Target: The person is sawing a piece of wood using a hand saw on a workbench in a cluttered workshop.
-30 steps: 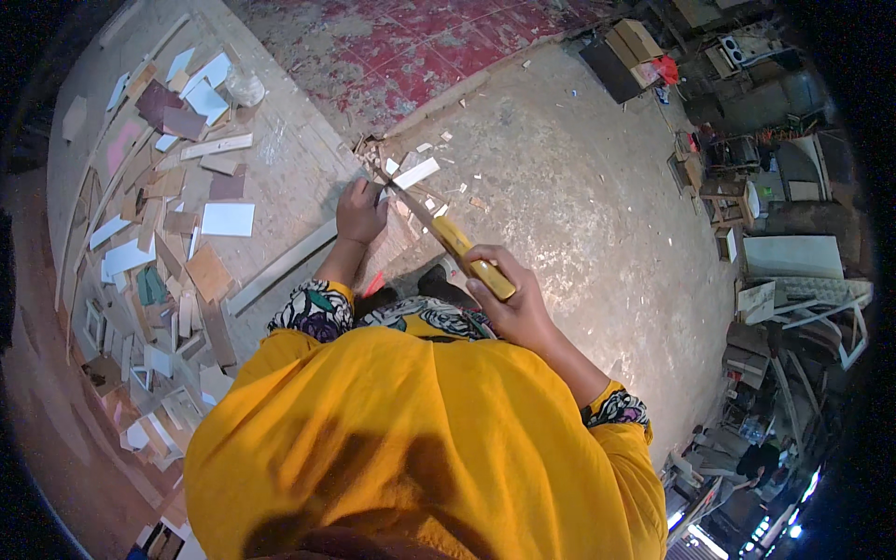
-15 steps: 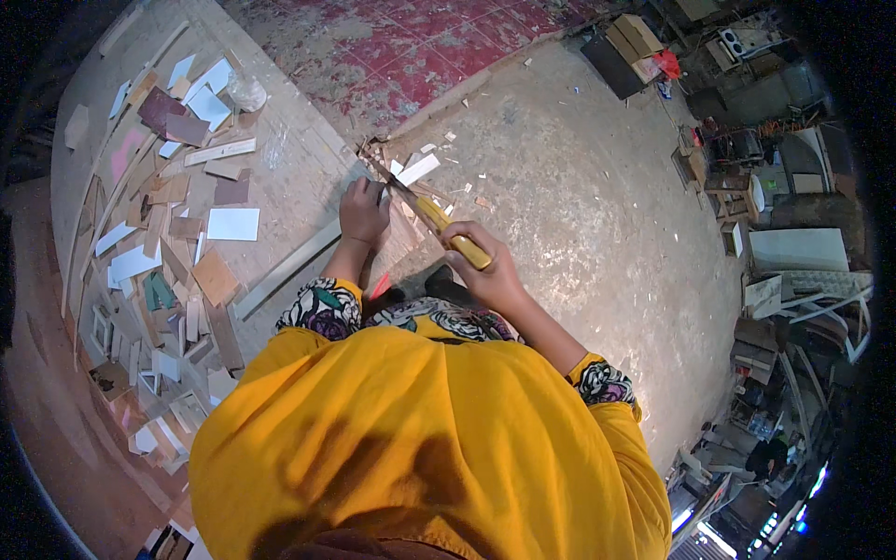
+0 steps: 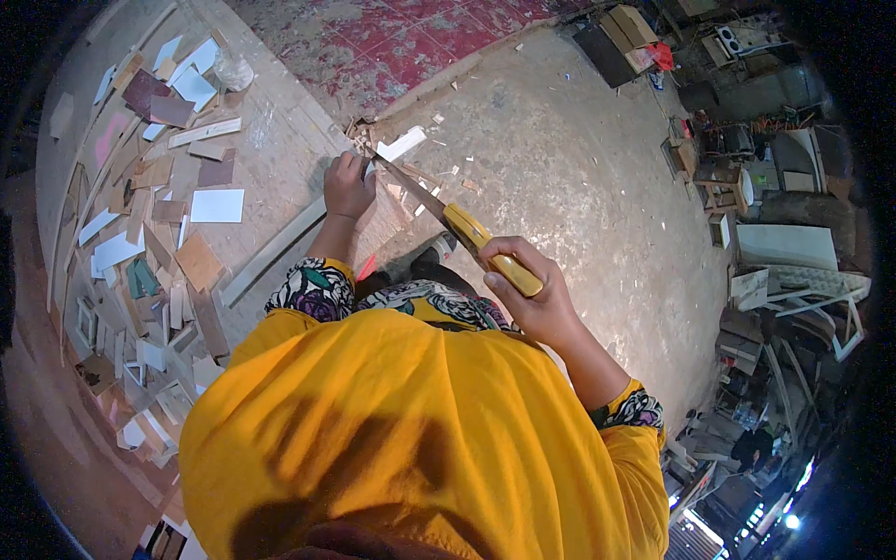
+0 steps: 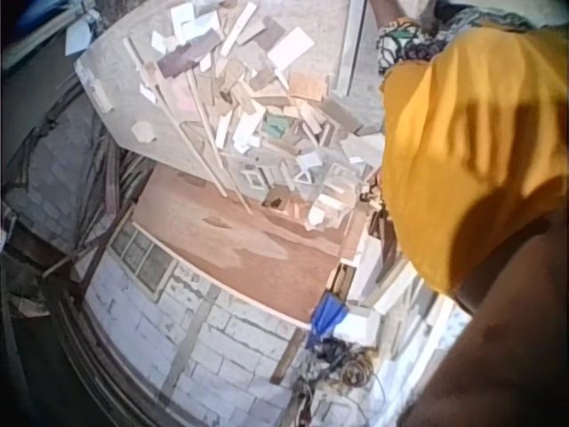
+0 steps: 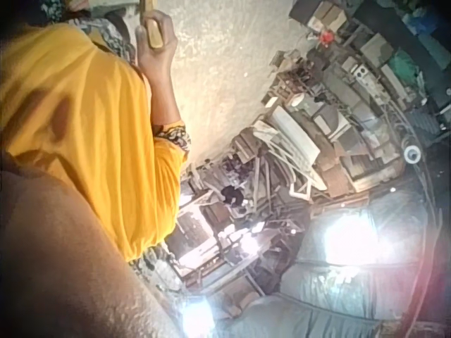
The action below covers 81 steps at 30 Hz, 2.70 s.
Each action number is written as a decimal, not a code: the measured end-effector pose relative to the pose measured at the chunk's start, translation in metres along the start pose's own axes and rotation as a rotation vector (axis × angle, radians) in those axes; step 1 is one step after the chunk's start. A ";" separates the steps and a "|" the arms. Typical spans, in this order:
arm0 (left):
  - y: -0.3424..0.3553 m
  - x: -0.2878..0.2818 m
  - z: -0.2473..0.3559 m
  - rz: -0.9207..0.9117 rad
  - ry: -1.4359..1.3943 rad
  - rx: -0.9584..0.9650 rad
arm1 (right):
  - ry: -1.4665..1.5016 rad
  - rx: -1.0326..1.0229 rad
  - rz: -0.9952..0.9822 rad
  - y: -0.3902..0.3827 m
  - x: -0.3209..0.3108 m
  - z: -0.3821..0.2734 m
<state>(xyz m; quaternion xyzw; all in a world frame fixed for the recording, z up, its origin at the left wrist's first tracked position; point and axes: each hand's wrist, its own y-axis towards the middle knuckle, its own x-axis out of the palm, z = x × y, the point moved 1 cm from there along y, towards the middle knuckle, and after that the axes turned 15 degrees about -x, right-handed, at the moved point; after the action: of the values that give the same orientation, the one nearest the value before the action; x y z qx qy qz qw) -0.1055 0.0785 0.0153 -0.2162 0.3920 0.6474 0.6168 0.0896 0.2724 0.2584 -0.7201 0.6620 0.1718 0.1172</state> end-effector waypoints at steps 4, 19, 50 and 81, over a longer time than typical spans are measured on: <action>-0.001 0.001 -0.002 -0.011 0.030 -0.011 | 0.020 0.028 -0.010 0.007 -0.001 -0.008; 0.001 0.005 -0.005 -0.038 -0.009 -0.015 | 0.093 0.133 -0.016 0.056 -0.012 -0.027; 0.001 -0.001 0.000 -0.012 0.001 -0.018 | -0.040 -0.113 -0.035 0.021 0.009 0.015; 0.007 0.005 0.004 -0.047 -0.024 -0.006 | -0.044 -0.250 0.024 0.112 0.066 0.084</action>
<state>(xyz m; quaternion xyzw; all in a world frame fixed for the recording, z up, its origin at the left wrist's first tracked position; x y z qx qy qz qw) -0.1122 0.0853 0.0162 -0.2198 0.3774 0.6363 0.6359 -0.0250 0.2351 0.1617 -0.7171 0.6413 0.2704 0.0390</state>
